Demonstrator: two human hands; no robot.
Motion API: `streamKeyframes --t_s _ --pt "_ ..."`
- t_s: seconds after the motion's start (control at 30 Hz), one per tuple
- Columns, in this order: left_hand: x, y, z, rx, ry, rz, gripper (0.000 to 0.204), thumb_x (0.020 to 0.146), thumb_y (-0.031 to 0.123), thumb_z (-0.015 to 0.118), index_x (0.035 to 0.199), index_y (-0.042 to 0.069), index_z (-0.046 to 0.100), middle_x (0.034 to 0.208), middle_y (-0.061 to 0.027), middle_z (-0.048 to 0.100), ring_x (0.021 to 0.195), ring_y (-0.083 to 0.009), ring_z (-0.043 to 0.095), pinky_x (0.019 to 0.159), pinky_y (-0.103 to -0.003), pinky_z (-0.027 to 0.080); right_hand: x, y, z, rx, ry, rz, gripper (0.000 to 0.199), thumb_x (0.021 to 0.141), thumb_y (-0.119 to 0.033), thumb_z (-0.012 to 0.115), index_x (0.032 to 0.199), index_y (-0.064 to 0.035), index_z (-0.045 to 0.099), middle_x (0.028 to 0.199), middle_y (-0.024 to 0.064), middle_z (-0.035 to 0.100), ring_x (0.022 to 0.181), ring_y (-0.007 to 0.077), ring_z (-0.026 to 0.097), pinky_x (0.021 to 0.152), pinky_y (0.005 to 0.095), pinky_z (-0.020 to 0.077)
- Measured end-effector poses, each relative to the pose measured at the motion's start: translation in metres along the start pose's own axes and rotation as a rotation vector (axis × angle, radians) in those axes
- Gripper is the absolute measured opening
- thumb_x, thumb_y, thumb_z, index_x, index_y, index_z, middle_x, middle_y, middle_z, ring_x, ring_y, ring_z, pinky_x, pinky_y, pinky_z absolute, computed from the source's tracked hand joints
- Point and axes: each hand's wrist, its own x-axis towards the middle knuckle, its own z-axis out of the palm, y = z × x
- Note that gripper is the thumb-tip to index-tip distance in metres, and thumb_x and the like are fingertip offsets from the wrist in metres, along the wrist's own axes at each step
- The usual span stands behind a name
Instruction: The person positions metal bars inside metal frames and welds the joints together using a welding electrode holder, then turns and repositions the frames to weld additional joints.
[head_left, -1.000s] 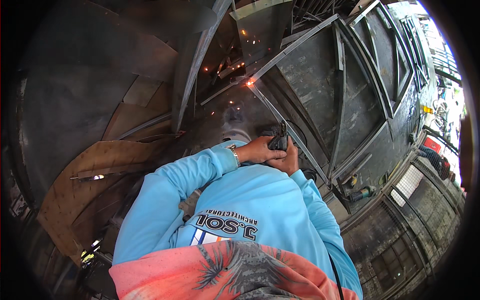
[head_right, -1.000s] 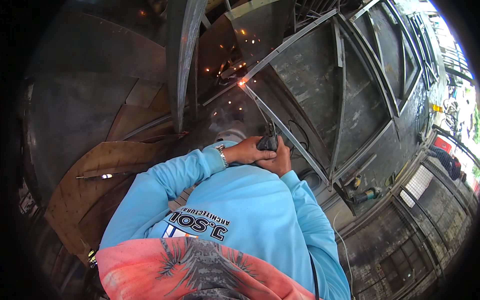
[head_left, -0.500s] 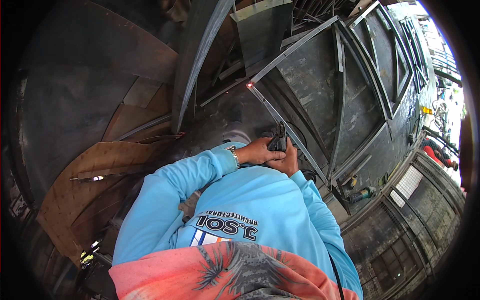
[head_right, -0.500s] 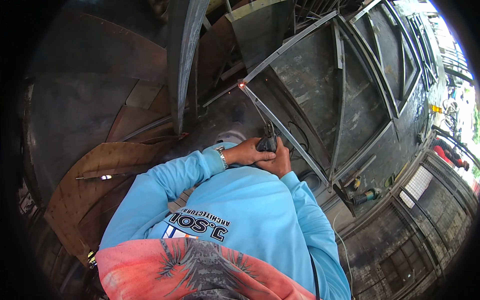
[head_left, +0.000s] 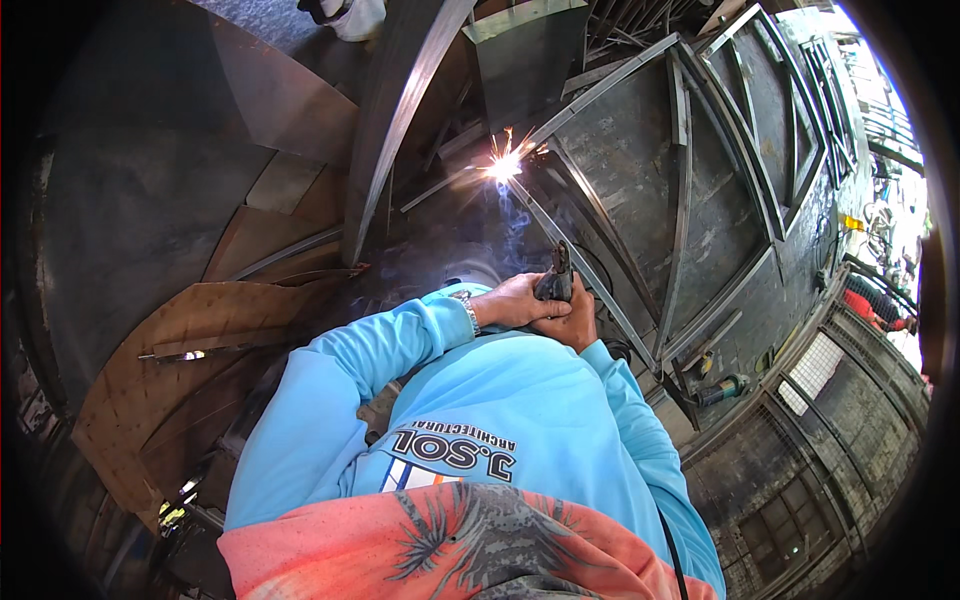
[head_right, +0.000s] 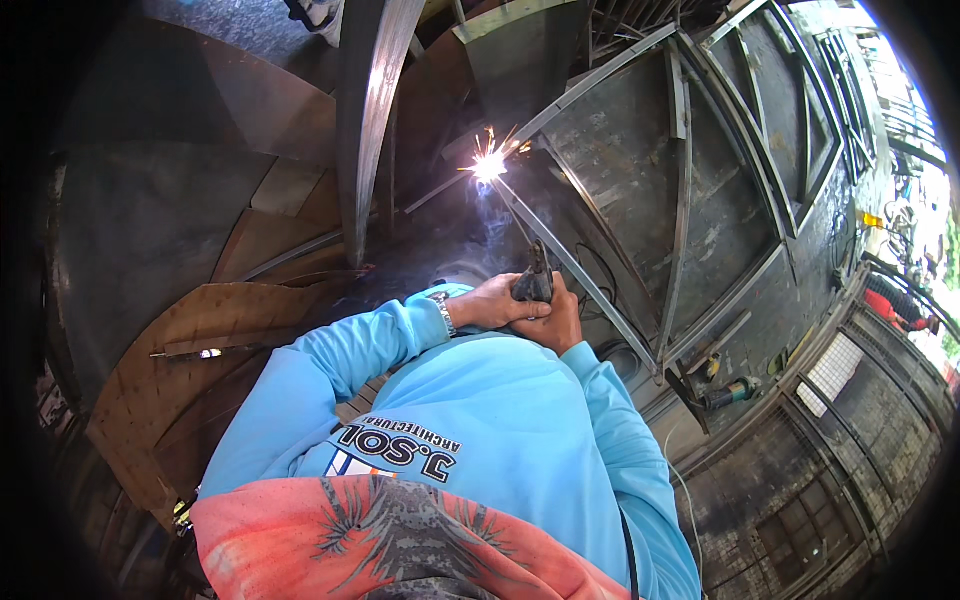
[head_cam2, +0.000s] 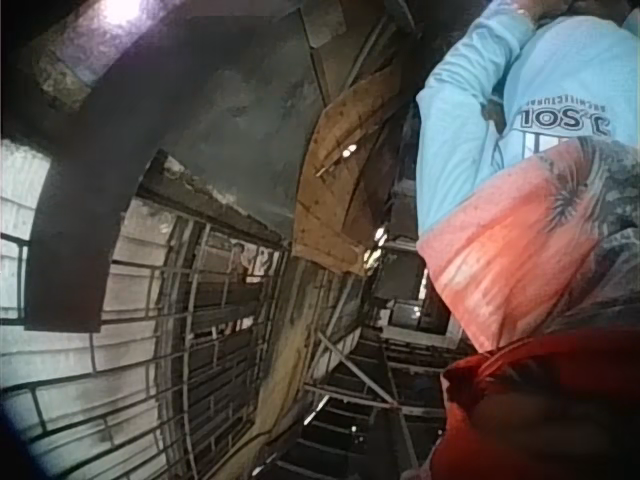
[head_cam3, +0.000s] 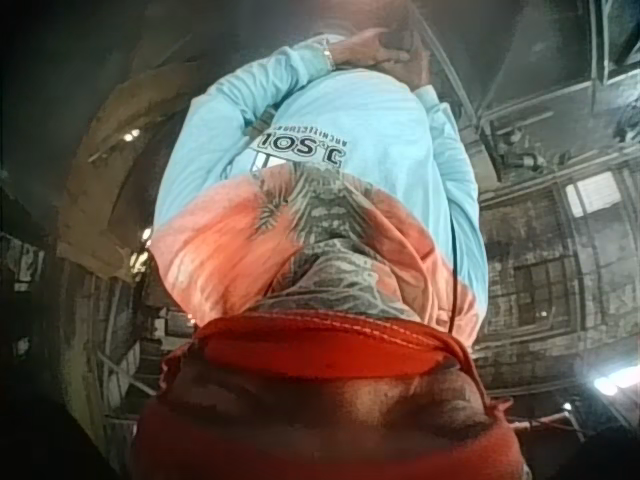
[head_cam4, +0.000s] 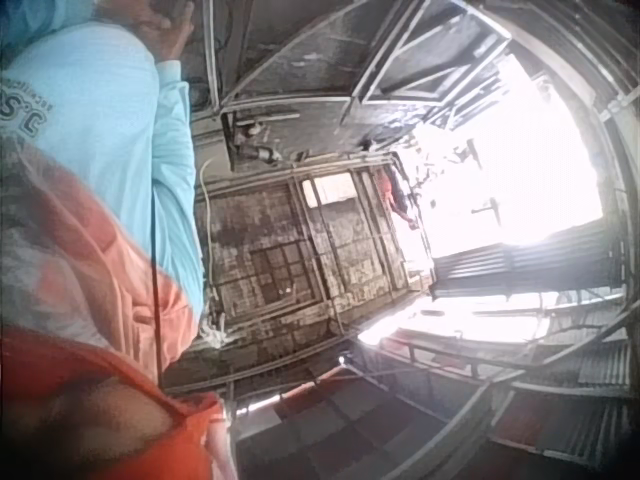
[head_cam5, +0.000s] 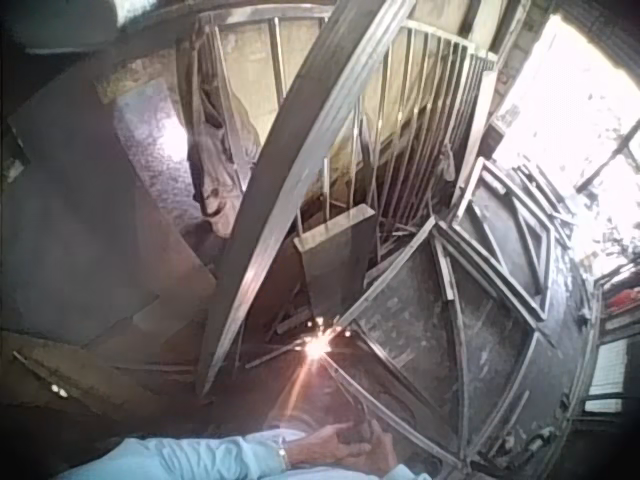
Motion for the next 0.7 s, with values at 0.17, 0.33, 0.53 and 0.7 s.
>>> streamKeyframes --t_s 0.17,0.33,0.53,0.7 --pt "-0.003 0.011 0.0 0.061 0.011 -0.008 0.045 0.088 0.037 0.076 0.116 0.004 0.065 0.105 -0.0072 0.07 0.1 -0.0152 0.062 0.092 -0.032 0.049 0.001 -0.011 0.0 -0.01 -0.013 0.009 0.056 0.06 -0.019 0.085 0.104 -0.0014 0.056 0.082 0.0181 0.07 0.081 0.0366 0.072 0.069 0.0413 0.0559" --pt "-0.008 0.028 0.001 0.133 -0.03 0.1 0.044 0.088 0.035 0.075 0.119 0.006 0.063 0.106 -0.0096 0.071 0.1 -0.0197 0.065 0.089 -0.034 0.05 -0.011 0.005 -0.001 0.007 0.084 -0.064 0.063 0.057 -0.025 0.09 0.103 -0.0011 0.054 0.083 0.0176 0.07 0.08 0.0351 0.073 0.067 0.0395 0.0564" --pt "-0.005 0.015 0.001 0.186 -0.002 0.015 0.042 0.088 0.037 0.074 0.114 0.006 0.065 0.104 -0.0099 0.071 0.098 -0.0191 0.065 0.089 -0.035 0.05 -0.009 0.002 0.001 0.034 0.06 -0.024 0.059 0.059 -0.023 0.088 0.102 -0.001 0.055 0.083 0.018 0.07 0.082 0.035 0.073 0.068 0.0399 0.0565" --pt "-0.001 0.003 -0.001 0.159 -0.016 -0.016 0.046 0.088 0.041 0.074 0.114 0.005 0.065 0.105 -0.0097 0.07 0.1 -0.0187 0.064 0.09 -0.034 0.05 -0.007 -0.001 0.002 0.009 0.045 -0.002 0.058 0.059 -0.022 0.086 0.103 -0.0008 0.055 0.082 0.0189 0.07 0.082 0.0362 0.073 0.069 0.0409 0.0562"
